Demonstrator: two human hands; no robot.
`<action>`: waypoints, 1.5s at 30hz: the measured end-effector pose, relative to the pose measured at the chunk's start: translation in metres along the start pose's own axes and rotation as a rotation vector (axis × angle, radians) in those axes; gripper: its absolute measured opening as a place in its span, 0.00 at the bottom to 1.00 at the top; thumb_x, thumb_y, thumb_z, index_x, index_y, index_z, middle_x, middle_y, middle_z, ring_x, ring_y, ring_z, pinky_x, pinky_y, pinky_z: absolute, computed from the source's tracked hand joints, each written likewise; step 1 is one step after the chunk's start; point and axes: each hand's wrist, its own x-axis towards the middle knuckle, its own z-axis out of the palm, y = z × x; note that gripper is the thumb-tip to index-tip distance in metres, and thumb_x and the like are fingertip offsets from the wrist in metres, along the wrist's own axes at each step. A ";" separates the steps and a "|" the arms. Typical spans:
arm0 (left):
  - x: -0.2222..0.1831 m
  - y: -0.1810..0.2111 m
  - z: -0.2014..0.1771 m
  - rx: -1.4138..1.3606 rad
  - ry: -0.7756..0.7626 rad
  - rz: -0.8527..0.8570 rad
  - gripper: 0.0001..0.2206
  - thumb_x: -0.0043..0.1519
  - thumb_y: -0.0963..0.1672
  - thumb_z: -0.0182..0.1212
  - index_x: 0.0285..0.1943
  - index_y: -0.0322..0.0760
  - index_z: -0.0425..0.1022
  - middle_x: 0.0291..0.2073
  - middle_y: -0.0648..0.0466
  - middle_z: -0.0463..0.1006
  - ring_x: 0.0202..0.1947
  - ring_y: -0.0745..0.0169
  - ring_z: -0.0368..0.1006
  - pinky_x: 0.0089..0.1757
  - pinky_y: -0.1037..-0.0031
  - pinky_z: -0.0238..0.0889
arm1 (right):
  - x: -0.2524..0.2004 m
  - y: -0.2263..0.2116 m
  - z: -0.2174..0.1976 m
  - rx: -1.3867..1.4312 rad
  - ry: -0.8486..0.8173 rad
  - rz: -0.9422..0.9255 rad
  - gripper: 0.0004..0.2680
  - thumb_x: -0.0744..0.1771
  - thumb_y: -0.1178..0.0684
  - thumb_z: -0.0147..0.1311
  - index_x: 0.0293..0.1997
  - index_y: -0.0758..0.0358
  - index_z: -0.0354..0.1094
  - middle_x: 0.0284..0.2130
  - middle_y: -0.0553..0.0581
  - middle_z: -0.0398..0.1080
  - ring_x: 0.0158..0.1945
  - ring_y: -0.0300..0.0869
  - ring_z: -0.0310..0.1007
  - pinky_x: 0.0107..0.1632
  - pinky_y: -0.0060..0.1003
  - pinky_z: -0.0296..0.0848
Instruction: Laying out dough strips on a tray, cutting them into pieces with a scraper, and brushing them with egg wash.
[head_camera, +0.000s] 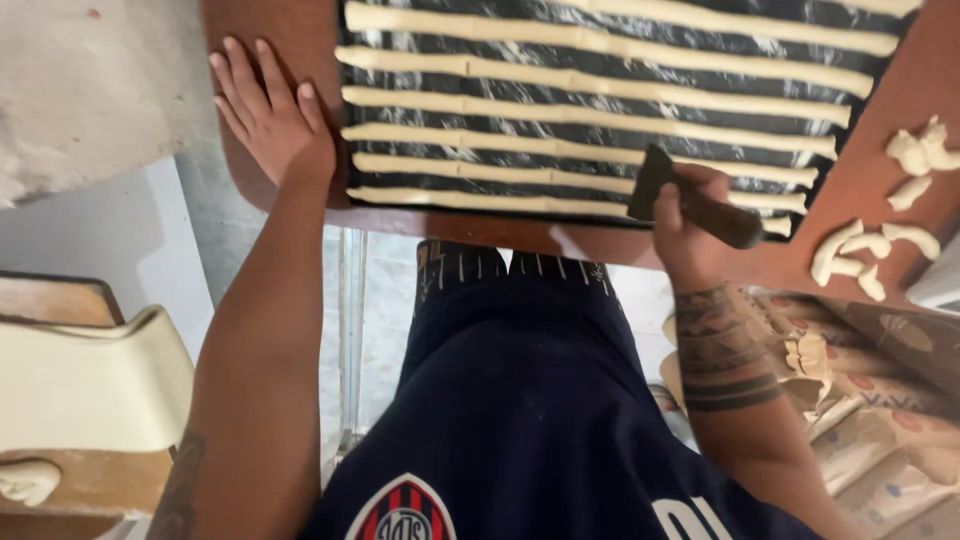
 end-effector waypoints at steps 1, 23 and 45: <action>-0.005 0.005 0.000 0.025 -0.077 -0.069 0.26 0.79 0.55 0.29 0.85 0.50 0.46 0.81 0.55 0.39 0.81 0.50 0.34 0.76 0.50 0.38 | -0.007 0.006 0.001 0.011 -0.023 -0.001 0.08 0.70 0.57 0.50 0.53 0.67 0.64 0.46 0.63 0.65 0.49 0.50 0.68 0.55 0.44 0.67; -0.010 0.007 0.017 0.020 0.067 -0.126 0.26 0.78 0.56 0.29 0.83 0.51 0.53 0.80 0.59 0.45 0.82 0.55 0.39 0.77 0.51 0.47 | -0.009 0.031 -0.005 -0.069 -0.106 -0.031 0.08 0.71 0.57 0.51 0.56 0.66 0.65 0.47 0.66 0.73 0.46 0.55 0.77 0.50 0.46 0.76; -0.008 0.011 0.014 0.030 0.106 -0.106 0.27 0.77 0.56 0.27 0.82 0.50 0.55 0.79 0.56 0.48 0.80 0.52 0.43 0.74 0.48 0.51 | 0.033 0.045 -0.013 0.138 -0.081 -0.028 0.05 0.71 0.61 0.48 0.52 0.69 0.60 0.45 0.64 0.61 0.47 0.49 0.66 0.54 0.43 0.68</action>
